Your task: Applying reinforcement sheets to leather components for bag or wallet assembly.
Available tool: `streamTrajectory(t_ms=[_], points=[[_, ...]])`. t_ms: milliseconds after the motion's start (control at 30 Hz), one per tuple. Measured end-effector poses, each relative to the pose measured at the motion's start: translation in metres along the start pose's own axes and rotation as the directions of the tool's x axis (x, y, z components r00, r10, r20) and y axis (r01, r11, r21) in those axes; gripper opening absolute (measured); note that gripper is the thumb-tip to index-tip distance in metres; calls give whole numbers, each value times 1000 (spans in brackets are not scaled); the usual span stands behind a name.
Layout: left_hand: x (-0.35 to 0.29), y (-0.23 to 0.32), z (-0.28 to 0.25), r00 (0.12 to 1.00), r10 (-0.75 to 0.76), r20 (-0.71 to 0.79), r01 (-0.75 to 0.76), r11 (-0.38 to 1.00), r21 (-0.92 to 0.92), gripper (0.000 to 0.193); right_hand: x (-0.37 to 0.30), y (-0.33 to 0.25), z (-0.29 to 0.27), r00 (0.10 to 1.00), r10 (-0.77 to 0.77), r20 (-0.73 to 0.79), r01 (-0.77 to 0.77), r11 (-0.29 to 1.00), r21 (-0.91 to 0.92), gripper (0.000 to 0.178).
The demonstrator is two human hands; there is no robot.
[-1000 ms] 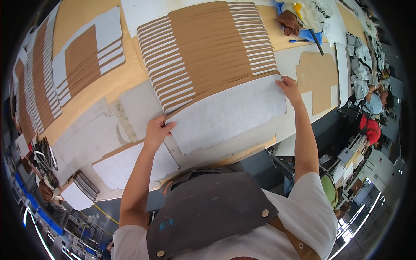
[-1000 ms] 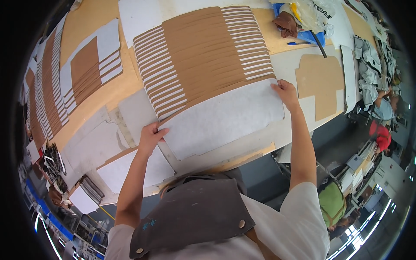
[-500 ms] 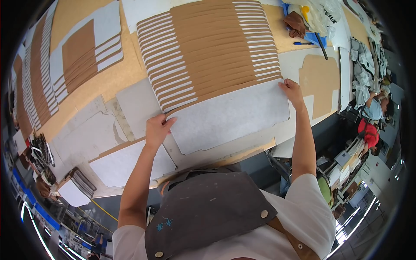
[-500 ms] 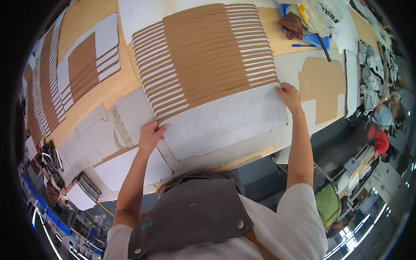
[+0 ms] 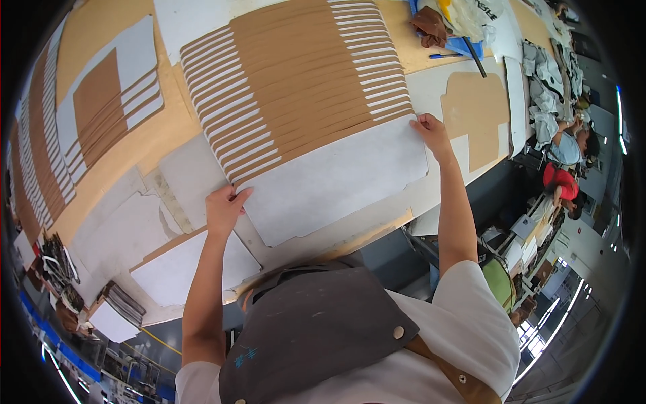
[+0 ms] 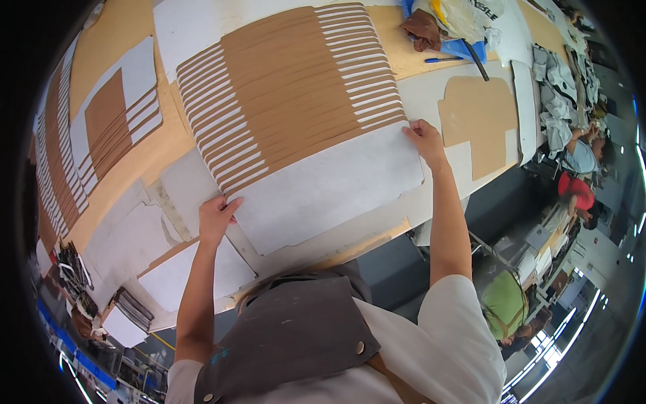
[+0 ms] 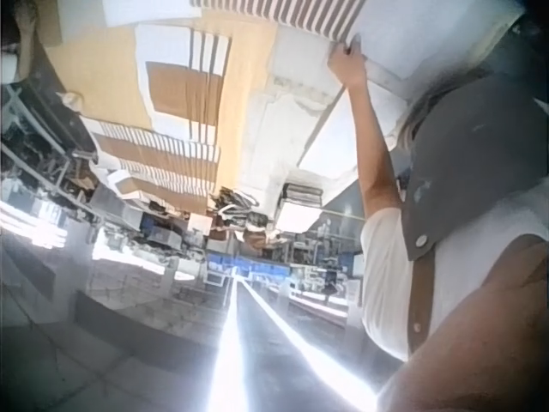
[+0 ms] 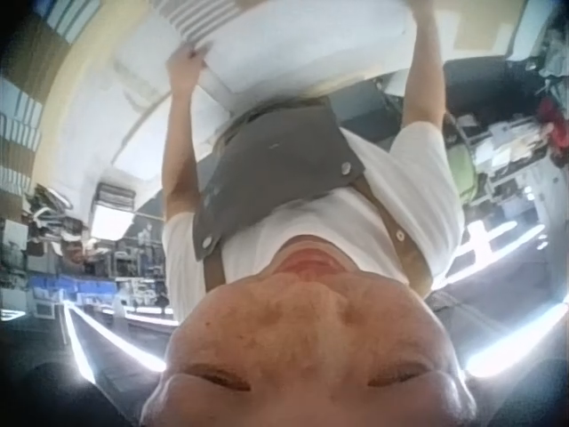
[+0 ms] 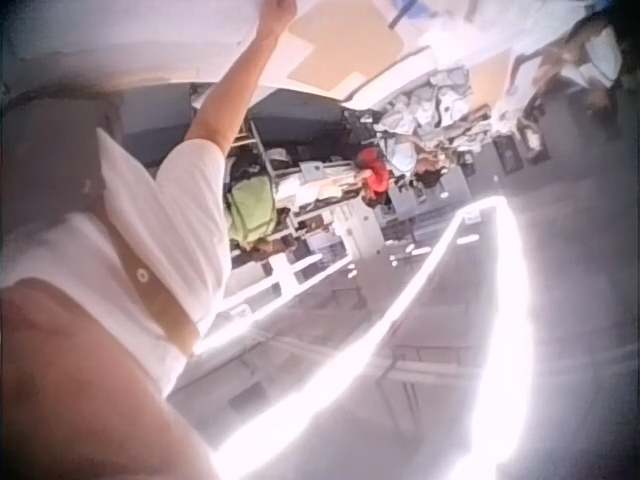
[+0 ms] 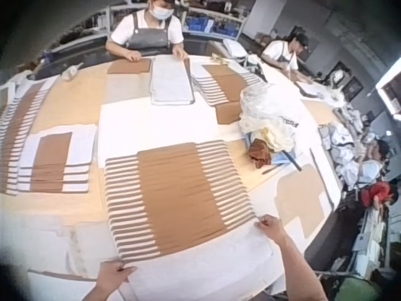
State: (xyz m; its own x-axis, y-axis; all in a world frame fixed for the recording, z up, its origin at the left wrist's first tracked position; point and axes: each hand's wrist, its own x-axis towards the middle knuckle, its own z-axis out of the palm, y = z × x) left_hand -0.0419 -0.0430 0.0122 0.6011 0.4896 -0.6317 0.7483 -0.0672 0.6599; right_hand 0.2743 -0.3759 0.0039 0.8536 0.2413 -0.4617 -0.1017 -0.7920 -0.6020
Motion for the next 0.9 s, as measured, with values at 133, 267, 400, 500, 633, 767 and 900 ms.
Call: streamTrajectory(t_ms=[133, 267, 400, 500, 633, 767, 900], points=[[1, 2, 2, 1000, 2, 0, -2, 1000, -5, 38, 0, 7, 2, 998, -42, -36, 44, 998, 34, 19], [0, -2, 2, 1000, 4, -27, -4, 1000, 3, 39, -3, 2, 5, 999, -17, -35, 19, 998, 58, 19], [-1, -7, 2, 998, 2, -68, -3, 1000, -12, 40, -3, 6, 12, 996, -35, -78, 37, 999, 25, 19], [-2, -5, 5, 994, 60, -90, -54, 997, 60, 41, -1, 11, 11, 989, -74, -126, 77, 997, 24, 18], [-4, -8, 6, 993, 54, -104, -53, 999, 12, 38, -1, 16, 8, 991, -59, -117, 65, 996, 53, 20], [-3, -11, 8, 995, -33, -90, 22, 993, -112, 32, -2, 9, 10, 994, -8, -109, 11, 1000, 24, 21], [-3, -11, 9, 995, -16, -102, 2, 992, -130, 31, 0, 15, 11, 990, -10, -139, 8, 1000, -12, 22]])
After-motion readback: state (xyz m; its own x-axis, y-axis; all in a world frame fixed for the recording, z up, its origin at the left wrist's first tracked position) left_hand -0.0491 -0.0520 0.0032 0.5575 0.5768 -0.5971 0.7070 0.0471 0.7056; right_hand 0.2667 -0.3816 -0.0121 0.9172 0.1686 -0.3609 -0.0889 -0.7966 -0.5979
